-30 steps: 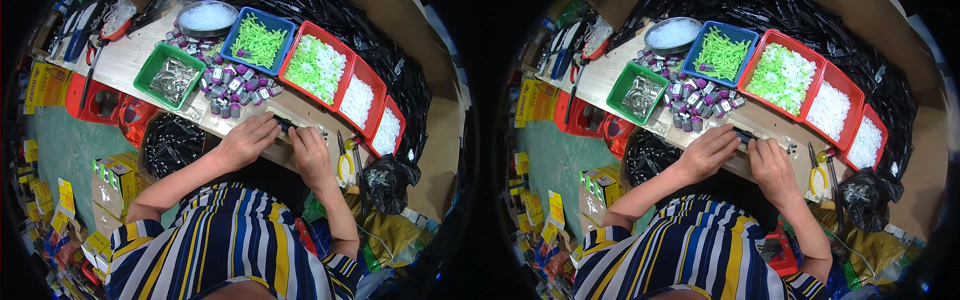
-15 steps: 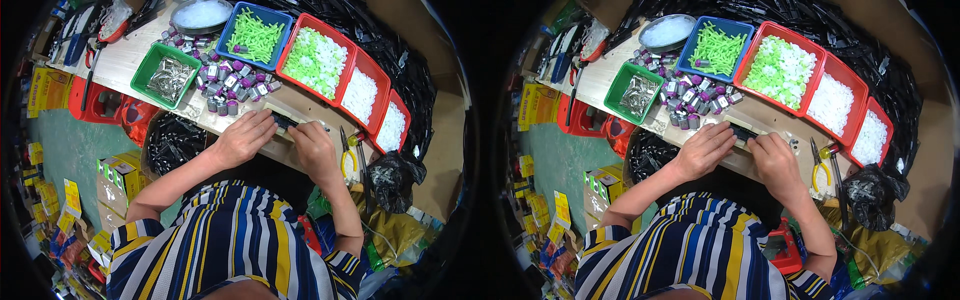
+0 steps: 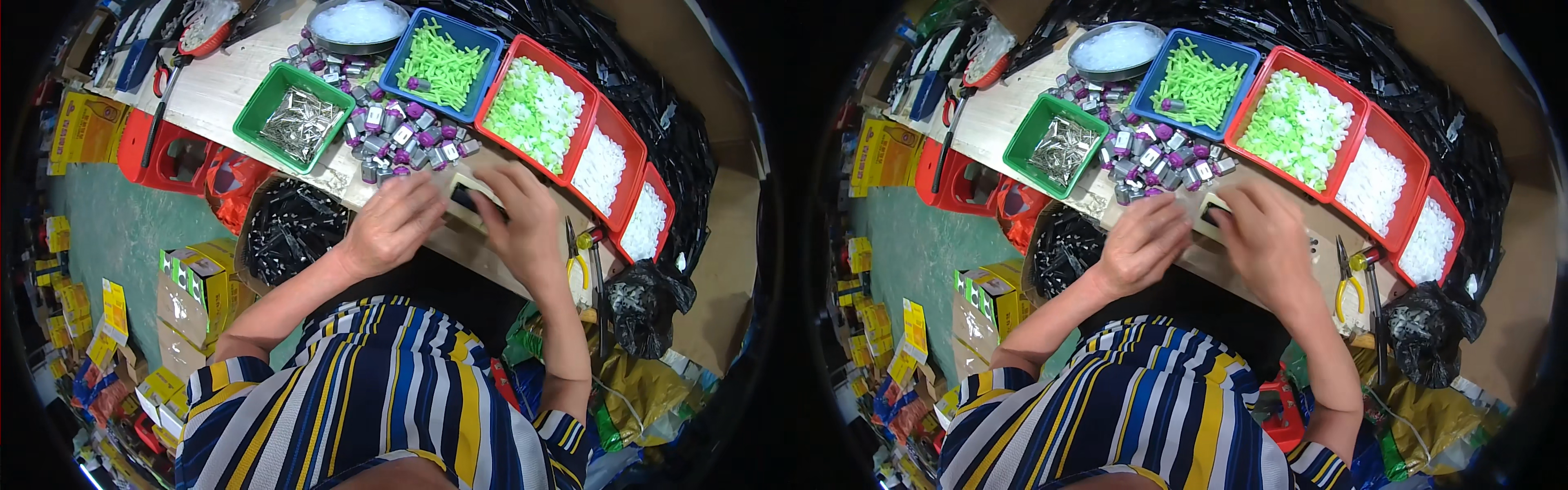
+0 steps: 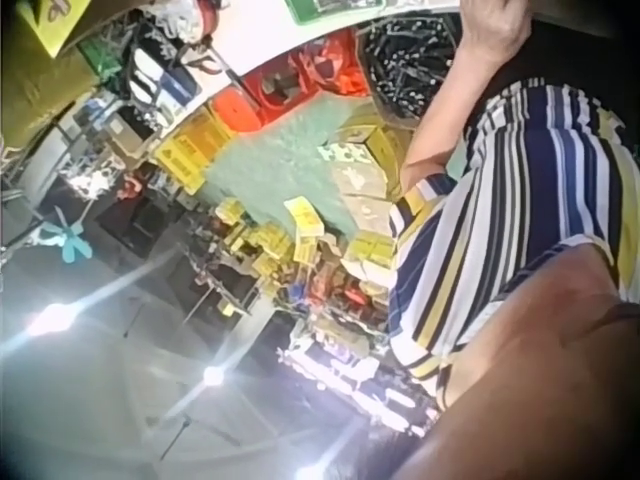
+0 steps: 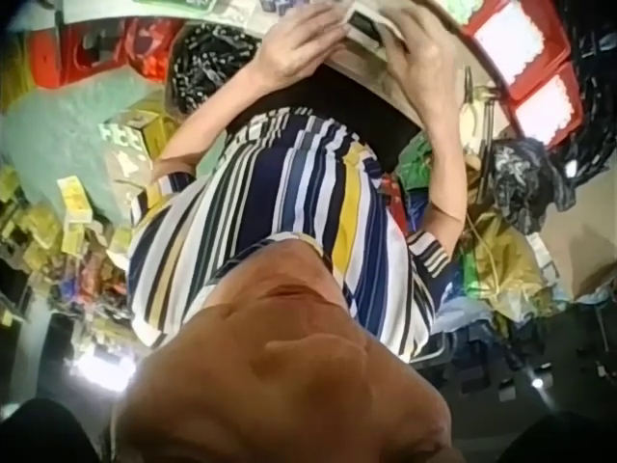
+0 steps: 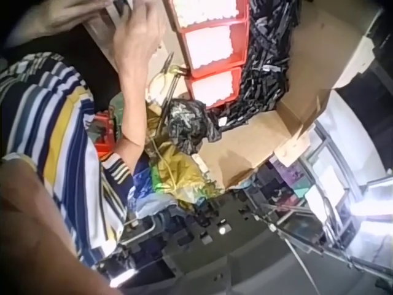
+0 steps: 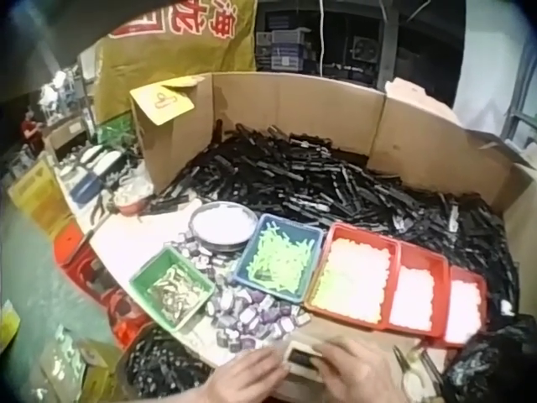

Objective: The user is assembling small electronic or toy components at a factory workbench, using pliers and a small power tool.

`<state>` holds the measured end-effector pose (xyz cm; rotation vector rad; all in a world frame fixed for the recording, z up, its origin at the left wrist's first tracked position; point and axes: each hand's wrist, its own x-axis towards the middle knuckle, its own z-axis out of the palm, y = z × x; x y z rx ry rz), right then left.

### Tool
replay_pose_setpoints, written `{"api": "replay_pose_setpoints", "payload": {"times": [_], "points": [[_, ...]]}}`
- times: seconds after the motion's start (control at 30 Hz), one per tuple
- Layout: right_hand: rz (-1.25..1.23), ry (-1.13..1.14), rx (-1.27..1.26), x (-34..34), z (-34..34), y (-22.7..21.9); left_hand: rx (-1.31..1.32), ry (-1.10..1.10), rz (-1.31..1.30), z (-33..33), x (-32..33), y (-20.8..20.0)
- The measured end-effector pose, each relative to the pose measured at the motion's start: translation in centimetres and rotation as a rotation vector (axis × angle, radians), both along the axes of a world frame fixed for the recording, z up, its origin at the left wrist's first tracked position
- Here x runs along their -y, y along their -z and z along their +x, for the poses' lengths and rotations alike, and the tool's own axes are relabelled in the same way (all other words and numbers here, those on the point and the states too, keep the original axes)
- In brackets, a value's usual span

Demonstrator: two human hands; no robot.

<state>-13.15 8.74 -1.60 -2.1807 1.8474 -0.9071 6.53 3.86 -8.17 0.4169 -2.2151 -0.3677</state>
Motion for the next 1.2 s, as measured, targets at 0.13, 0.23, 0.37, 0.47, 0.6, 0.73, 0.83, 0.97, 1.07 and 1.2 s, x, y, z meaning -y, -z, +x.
{"api": "replay_pose_setpoints", "payload": {"times": [0.13,0.23,0.37,0.47,0.6,0.73,0.83,0.97,1.07,1.2], "points": [[-0.04,-0.05,0.041,4.4,4.0,0.5,0.027,-0.186,-0.026,1.8,1.0,0.1],[-0.039,-0.032,-0.038,6.2,5.5,0.9,0.078,-0.249,-0.015,2.3,1.5,0.3],[0.072,-0.019,-0.021,7.8,5.5,1.6,0.086,-0.262,-0.032,2.6,1.8,0.9],[0.103,-0.038,0.092,8.0,5.3,1.7,0.109,-0.248,-0.033,2.8,1.8,1.0],[0.095,-0.039,0.236,7.4,4.9,2.1,0.117,-0.238,-0.025,2.5,2.0,1.1],[0.049,-0.088,0.365,6.6,4.7,2.6,0.059,-0.21,0.021,2.3,2.3,1.0],[-0.103,-0.087,0.343,5.7,4.3,2.0,-0.09,-0.268,0.162,2.2,1.7,0.0],[-0.26,-0.101,0.153,4.6,4.4,1.0,-0.327,-0.178,0.95,1.0,1.1,-2.7],[-0.3,-0.126,0.08,4.0,4.7,0.8,-0.66,0.109,1.352,0.0,1.1,-3.3],[-0.137,-0.153,0.192,2.8,4.3,0.1,-0.735,0.205,1.467,0.0,1.8,-3.3]]}}
